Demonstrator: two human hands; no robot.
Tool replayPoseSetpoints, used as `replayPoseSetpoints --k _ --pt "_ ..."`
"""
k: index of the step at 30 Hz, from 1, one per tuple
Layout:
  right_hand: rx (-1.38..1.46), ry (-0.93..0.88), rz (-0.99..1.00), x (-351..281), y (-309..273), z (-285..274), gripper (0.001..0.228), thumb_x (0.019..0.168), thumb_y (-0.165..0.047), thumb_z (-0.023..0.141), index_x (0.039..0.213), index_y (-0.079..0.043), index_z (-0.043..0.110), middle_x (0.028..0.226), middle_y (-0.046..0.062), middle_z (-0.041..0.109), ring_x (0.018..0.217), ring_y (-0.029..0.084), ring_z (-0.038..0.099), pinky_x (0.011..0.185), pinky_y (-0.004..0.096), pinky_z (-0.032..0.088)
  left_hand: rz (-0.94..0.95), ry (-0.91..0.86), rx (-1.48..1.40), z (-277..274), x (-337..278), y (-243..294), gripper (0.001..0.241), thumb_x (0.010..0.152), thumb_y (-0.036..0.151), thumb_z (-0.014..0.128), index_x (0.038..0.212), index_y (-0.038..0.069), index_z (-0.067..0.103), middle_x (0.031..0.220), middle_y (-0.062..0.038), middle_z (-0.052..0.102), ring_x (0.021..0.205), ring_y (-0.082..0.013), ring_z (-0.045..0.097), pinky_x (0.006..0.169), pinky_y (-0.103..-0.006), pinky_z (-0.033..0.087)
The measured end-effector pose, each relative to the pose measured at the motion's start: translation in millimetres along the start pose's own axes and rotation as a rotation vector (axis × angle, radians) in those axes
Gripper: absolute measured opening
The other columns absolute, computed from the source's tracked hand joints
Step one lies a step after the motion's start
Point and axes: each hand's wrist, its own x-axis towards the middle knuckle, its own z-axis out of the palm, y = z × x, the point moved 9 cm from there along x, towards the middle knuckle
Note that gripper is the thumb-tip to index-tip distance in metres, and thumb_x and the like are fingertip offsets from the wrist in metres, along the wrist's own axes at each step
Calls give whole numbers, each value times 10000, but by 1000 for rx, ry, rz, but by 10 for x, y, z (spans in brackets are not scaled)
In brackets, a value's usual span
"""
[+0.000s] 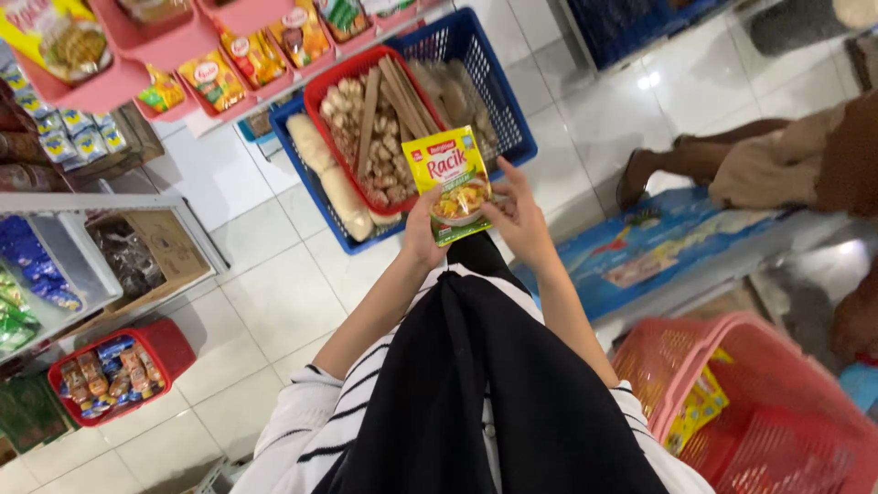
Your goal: The person organizes seasoning packets by taking them out of a basket, sorting through them by hand, and placing them into display bins on a shelf.
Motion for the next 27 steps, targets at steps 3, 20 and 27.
replayPoseSetpoints --k 3,20,27 --pt "152 1 17 333 -117 -125 639 978 51 643 1556 -81 404 1194 113 632 986 139 667 848 266 566 27 116 85 -150 376 54 484 1001 188 588 1433 -1 482 1361 -173 617 1215 -305 636 1038 -457 520" --pt "-304 48 -418 3168 -970 -1451 364 892 60 772 1232 -27 675 1215 120 650 1015 180 724 749 266 623 1073 23 1569 2388 2136 1384 450 998 23 653 1399 52 453 1320 -191 564 1231 -409 596 1026 -446 512" --pt "-392 -76 -553 4658 -1391 -1169 289 897 46 755 1166 -25 676 1130 136 740 980 233 762 783 331 613 1286 209 2062 2406 2968 1852 515 824 43 667 1304 -11 489 1338 -234 534 1260 -438 511 1025 -525 448"
